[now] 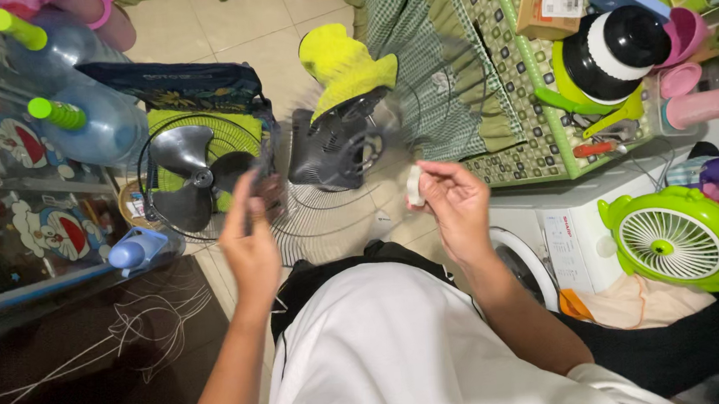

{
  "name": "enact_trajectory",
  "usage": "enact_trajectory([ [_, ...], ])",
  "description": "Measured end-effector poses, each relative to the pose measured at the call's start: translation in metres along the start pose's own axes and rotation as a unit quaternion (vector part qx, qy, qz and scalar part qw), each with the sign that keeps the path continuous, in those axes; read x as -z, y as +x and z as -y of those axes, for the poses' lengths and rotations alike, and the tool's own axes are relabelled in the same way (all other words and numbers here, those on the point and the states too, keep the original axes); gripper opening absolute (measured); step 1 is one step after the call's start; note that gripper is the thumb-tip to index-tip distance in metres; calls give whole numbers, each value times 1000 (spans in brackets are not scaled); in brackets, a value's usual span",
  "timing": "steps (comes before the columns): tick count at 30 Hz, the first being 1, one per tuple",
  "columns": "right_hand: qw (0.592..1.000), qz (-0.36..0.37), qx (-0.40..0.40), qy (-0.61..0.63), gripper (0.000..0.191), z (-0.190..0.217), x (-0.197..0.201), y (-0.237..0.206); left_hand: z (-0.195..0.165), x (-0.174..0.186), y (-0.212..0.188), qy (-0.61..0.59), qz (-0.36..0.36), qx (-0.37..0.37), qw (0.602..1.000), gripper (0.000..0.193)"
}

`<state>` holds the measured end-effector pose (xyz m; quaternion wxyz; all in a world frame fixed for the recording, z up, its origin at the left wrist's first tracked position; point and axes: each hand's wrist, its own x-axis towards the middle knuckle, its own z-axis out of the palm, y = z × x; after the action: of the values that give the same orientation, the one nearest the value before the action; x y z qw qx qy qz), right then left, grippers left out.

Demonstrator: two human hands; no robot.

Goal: The person kneels on the floor and uses a screwdriver to disassemble electric fans. They first unscrew the rear grille of a small green portable fan and turn it over, then unscrew and remove the front grille and blade assembly of a larger standing fan, and continue unscrewing the fan's rear motor housing.

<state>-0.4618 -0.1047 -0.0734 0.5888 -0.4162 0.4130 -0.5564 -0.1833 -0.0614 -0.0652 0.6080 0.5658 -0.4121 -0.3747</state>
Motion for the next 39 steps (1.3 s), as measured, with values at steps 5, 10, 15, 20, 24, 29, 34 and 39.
enact_trajectory([
  [5,992,48,94,-62,19,48,-43,0,-9,31,9,-197,-37,59,978,45],
  [10,990,112,46,66,25,57,-71,4,-18,60,5,-257,-79,84,960,46],
  [15,980,166,56,93,28,59,-90,-3,-21,87,-8,-251,-115,75,958,46],
  [20,979,182,36,87,26,56,-115,-6,-18,111,-13,-249,-143,80,955,45],
  [24,979,178,15,94,27,47,-138,-8,-14,135,-15,-258,-159,95,948,44],
  [29,982,150,-11,110,22,27,-163,-8,-8,167,-10,-288,-168,135,933,40],
  [34,965,172,-56,188,32,7,-185,-11,1,198,-3,-290,-168,174,926,41],
  [39,956,176,-70,225,44,-6,-204,-24,20,220,4,-275,-170,179,929,40],
])
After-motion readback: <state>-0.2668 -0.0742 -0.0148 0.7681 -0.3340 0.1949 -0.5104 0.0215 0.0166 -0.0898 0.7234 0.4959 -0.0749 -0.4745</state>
